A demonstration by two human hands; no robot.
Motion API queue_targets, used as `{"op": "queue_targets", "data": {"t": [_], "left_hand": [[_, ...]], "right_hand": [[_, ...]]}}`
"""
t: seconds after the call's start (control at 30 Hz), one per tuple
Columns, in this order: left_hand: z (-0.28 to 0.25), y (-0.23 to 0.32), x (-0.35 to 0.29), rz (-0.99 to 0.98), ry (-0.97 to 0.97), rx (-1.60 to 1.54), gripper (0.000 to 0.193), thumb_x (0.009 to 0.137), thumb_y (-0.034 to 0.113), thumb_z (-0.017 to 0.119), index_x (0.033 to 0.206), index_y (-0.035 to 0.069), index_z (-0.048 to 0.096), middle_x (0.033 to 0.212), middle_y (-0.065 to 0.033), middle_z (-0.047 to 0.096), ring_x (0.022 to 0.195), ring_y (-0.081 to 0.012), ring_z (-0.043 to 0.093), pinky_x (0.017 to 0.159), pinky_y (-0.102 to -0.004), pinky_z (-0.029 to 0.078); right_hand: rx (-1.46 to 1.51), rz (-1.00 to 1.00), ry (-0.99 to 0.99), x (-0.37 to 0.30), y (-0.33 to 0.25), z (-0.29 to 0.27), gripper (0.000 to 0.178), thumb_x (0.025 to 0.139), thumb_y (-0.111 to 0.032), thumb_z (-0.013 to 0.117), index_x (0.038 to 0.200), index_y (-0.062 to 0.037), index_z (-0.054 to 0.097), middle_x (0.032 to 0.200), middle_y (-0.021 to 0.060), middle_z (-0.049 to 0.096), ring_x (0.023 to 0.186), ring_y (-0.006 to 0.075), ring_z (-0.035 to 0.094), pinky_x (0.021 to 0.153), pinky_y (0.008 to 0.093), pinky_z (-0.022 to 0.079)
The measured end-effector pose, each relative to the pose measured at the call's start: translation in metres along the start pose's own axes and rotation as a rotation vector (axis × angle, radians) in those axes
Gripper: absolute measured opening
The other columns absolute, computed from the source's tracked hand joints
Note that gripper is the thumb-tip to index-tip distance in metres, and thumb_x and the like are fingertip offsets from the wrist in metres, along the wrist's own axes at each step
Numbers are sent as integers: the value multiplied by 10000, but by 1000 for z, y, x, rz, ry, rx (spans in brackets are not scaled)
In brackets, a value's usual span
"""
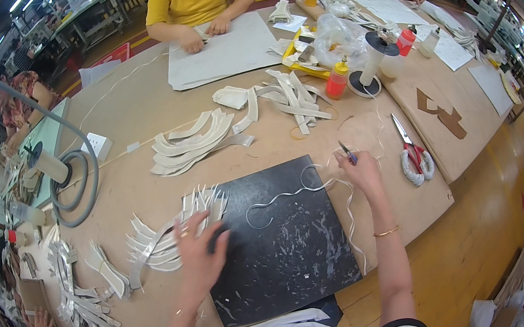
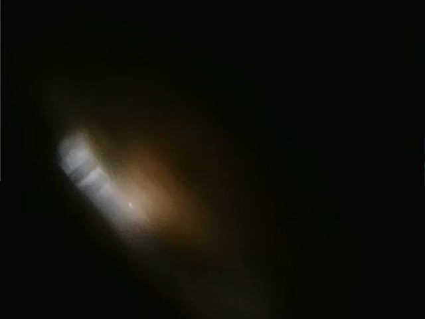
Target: The person trims curved white fabric pieces on a black cutting mat using a small blade. They repeatedly pick up pieces, align them, and trim edges, placing finished pieces aside on the table.
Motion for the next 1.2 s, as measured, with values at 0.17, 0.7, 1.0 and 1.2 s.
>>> {"op": "queue_targets", "data": {"t": [0.17,0.7,1.0,1.2], "left_hand": [[67,17,38,159,-40,173,233,871,196,698,1057,56,704,1295,-141,578,1298,-317,473,1181,-552,158],[48,17,6,193,-8,97,56,827,147,729,858,120,691,1218,-44,647,1273,-258,528,1193,-570,102],[-38,-10,-35,84,17,318,161,764,16,741,831,116,636,1165,-31,667,1267,-277,549,1205,-567,104],[-79,-47,-57,126,170,525,158,784,-33,692,824,84,593,1158,-60,665,1266,-307,550,1205,-581,110]], "right_hand": [[190,94,-106,16,1,33,553,839,-586,647,749,-51,755,695,114,706,721,268,702,685,382,525],[278,78,-101,6,-11,48,435,773,-439,726,729,-6,719,648,130,673,648,238,678,639,381,506],[252,160,451,-98,92,-75,278,859,-275,677,854,-5,743,604,113,628,558,153,579,560,363,448],[-291,467,714,-213,179,-158,307,867,-254,645,725,17,621,645,158,617,591,295,600,578,410,436]]}}
Point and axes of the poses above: each hand's wrist, its own x-axis towards the middle knuckle, its own z-axis out of the palm, y = z × x, the point moved 1 cm from there along x, towards the middle knuckle
